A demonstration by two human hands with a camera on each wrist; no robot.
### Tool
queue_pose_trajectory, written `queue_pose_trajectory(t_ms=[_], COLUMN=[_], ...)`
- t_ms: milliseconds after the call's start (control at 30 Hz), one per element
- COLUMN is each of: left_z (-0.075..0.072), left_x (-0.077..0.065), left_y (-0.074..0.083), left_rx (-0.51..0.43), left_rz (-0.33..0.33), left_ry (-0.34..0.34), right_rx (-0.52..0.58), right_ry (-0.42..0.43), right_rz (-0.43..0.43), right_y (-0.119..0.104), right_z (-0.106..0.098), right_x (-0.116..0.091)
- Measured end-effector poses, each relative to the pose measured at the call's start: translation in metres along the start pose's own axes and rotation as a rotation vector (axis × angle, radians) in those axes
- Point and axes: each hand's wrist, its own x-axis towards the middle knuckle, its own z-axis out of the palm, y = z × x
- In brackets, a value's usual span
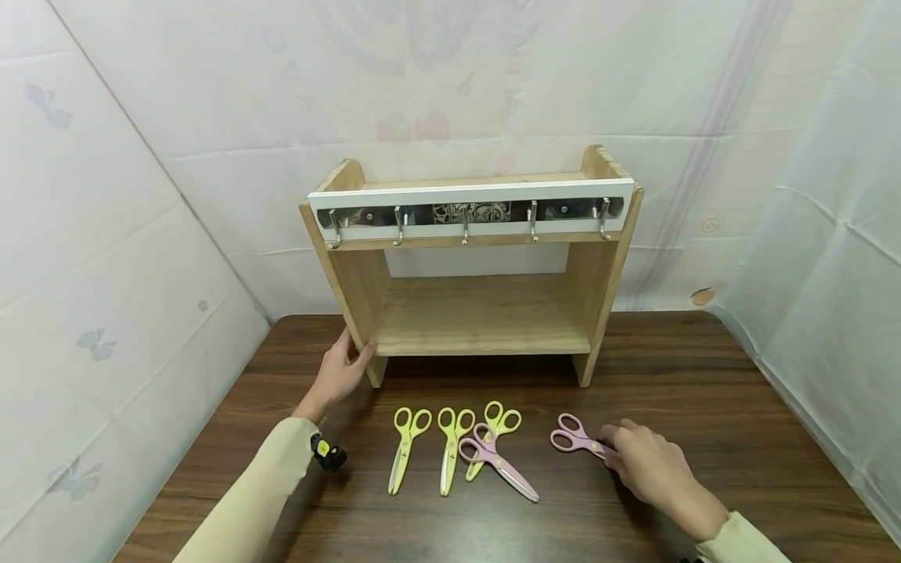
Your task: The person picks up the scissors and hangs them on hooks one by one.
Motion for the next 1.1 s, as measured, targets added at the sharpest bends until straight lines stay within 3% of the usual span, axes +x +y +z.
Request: queue_pose_trajectory(t_ms=[767,1100], left_z=[0.001,0.001], left_x=[0.000,-0.001], left_y=[0.001,0.000], left_rx=[-0.005,0.004], left_rz=[0.019,0.017], left_ry=[-0.002,-0.002], right_rx=[-0.018,-0.057], right_ry=[0.020,0.063], right_rz=[-0.023,-0.084], right_y=[0.004,0.005], right_z=[-0.001,-0.011], right_x=[0.003,0.005])
